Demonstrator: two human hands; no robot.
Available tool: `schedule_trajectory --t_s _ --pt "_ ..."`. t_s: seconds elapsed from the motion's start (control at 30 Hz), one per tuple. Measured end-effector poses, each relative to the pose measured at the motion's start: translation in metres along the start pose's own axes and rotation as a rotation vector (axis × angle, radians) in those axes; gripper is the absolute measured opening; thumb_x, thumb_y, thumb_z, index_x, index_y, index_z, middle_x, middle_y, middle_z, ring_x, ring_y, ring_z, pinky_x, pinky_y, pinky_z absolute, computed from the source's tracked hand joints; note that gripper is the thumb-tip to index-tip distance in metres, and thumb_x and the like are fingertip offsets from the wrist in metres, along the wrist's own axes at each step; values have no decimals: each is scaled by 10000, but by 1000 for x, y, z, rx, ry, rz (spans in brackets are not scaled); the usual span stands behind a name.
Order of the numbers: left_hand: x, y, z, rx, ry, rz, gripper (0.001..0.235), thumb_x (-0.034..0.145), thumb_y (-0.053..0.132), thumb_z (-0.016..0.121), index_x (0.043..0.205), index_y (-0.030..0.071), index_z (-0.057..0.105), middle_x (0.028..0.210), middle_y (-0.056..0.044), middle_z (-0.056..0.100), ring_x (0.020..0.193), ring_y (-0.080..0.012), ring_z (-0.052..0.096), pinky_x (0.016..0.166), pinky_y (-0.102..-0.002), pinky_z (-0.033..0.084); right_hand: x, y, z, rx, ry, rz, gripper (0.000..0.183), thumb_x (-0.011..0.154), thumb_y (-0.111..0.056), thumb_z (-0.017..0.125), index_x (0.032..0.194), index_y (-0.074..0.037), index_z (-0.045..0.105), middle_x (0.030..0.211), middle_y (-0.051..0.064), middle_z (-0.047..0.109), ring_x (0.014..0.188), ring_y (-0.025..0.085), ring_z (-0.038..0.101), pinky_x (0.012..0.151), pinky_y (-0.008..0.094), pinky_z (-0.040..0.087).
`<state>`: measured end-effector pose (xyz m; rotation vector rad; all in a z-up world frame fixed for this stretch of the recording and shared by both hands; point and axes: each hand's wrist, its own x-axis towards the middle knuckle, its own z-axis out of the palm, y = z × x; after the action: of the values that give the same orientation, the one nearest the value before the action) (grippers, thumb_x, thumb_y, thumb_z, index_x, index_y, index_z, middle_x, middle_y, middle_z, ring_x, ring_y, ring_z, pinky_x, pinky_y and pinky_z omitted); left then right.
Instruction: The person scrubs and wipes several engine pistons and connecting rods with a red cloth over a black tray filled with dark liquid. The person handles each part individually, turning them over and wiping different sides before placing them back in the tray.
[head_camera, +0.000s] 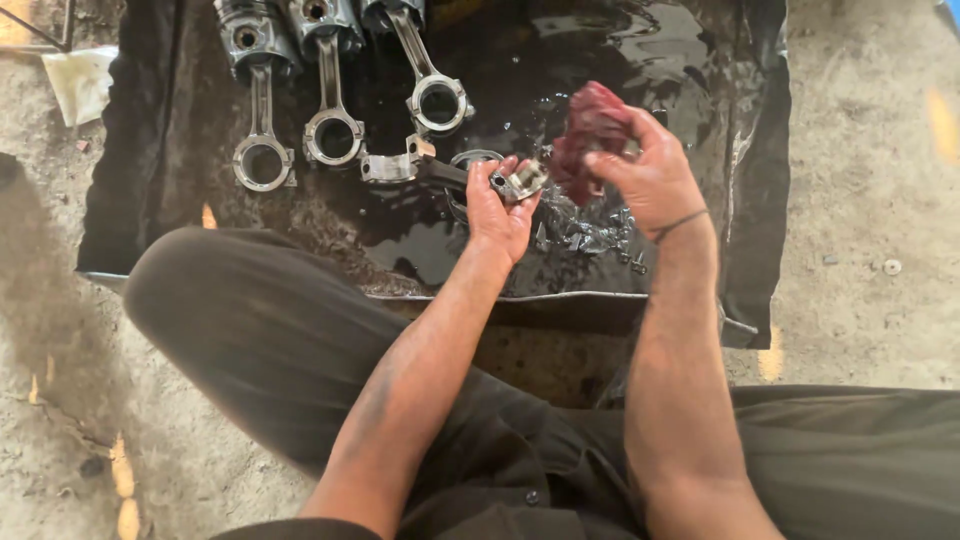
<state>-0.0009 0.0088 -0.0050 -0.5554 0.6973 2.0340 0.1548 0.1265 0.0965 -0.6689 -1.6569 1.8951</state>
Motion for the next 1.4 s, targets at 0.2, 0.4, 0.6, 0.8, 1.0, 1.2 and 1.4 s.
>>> schedule_trajectory --t_s 0.2,0.4,0.6,0.8,1.0,1.2,1.4 --pt "-7 -1 7 77 -137 24 165 919 313 636 989 166 611 1018 -19 647 980 -205 648 894 -397 538 0 21 73 -910 29 -393 332 823 -17 757 1147 -85 738 1239 133 713 1143 315 667 1009 411 527" --pt "-24 18 10 262 162 124 342 901 376 744 959 41 706 923 -42 696 830 -184 654 763 -372 565 -26 66 105 -882 17 -443 462 843 -29 666 1301 -91 688 1368 113 676 1211 319 640 1085 377 478" --pt "-24 7 -1 562 301 227 380 916 363 752 825 -5 726 817 -40 679 735 -151 579 661 -357 508 -55 96 126 -1005 301 -448 522 847 -56 653 1369 -70 644 1349 145 676 1086 388 650 972 437 496" --pt "-16 23 2 623 137 245 379 925 399 762 793 51 691 736 12 621 644 -108 530 582 -324 457 -26 88 105 -385 68 100 492 810 63 550 1253 -56 728 1102 118 744 982 288 699 904 390 557" --pt "-15 27 7 514 107 192 413 903 459 718 834 55 666 831 -44 669 733 -164 629 649 -354 551 -21 107 76 593 -10 419 407 746 132 547 1096 18 721 1033 99 744 926 241 694 839 373 565" --pt "-8 37 10 426 28 144 218 868 276 671 967 83 646 1004 -85 653 919 -221 648 768 -440 544 8 158 -4 107 378 281 439 751 24 565 1117 -45 799 1073 176 737 935 277 668 793 365 530" --pt "-7 35 9 229 -64 37 157 835 126 609 973 50 610 1022 -110 640 958 -312 677 901 -529 590 18 234 -46 -1304 529 -74 304 719 -321 773 998 -244 865 1277 275 665 1177 448 612 971 546 467"
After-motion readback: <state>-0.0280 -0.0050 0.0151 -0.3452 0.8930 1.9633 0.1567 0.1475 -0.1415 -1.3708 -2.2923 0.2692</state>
